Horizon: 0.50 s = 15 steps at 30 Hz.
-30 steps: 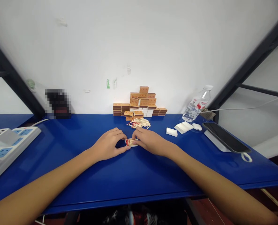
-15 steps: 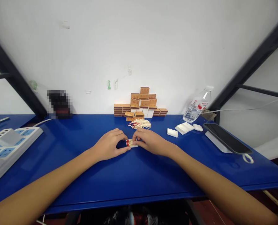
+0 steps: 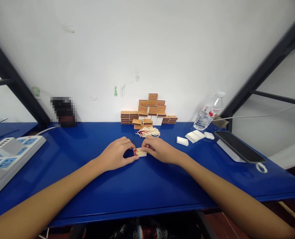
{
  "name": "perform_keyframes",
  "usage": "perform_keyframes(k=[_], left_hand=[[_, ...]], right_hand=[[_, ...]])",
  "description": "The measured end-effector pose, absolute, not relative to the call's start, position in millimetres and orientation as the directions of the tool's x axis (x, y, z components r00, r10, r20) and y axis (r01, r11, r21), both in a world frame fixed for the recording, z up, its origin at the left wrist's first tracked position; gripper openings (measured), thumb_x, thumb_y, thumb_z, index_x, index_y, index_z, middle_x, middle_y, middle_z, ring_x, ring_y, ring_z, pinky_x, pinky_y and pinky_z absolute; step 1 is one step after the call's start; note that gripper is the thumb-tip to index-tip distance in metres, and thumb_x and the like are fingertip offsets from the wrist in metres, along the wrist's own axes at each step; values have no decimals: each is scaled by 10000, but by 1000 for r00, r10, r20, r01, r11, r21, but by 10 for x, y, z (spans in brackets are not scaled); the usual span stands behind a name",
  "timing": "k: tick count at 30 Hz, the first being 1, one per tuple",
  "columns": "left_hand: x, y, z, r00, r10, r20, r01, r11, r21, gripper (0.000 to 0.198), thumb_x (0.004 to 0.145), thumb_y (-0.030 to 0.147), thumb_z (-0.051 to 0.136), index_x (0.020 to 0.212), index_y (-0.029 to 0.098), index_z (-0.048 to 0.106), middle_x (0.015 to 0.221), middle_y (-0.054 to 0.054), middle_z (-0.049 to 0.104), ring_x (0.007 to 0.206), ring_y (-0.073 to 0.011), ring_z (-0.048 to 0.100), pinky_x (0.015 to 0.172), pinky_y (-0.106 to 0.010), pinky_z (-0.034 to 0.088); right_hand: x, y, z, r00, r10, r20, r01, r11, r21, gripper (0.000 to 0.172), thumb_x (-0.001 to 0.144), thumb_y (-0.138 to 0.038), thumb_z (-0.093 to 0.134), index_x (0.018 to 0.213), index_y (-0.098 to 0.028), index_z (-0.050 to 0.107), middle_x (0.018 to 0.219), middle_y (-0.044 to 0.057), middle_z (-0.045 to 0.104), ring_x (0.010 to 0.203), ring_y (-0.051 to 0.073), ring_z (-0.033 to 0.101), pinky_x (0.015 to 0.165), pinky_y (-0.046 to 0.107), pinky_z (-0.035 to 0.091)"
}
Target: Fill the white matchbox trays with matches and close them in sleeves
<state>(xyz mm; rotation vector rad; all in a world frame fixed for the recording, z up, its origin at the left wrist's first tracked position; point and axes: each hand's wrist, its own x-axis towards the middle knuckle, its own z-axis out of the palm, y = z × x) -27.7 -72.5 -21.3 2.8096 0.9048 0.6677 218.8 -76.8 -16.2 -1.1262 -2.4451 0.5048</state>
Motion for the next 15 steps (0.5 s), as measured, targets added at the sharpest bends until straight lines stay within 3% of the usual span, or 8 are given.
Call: perform_keyframes(k=[10, 15], left_hand=[[-287, -724, -226, 726, 579, 370, 537, -814, 220, 287, 942, 469, 685, 1035, 197, 681, 975, -55, 708, 924, -234, 627, 824, -378, 515], [-284, -722, -224, 725, 577, 376, 526, -817, 238, 277, 945, 464, 680, 1023, 199, 678, 1005, -57, 719, 932, -233, 629, 841, -384, 518]], right_hand=[[2174, -767, -198, -563, 781, 271, 630, 618, -470, 81, 1010, -226, 597, 951, -189, 639, 912, 26, 593, 830, 161, 543, 744, 282, 411], [2244, -783, -137, -627, 752, 204, 612, 637, -469, 57, 951, -230, 674, 922, -189, 647, 873, 17, 604, 786, 156, 538, 710, 277, 403]])
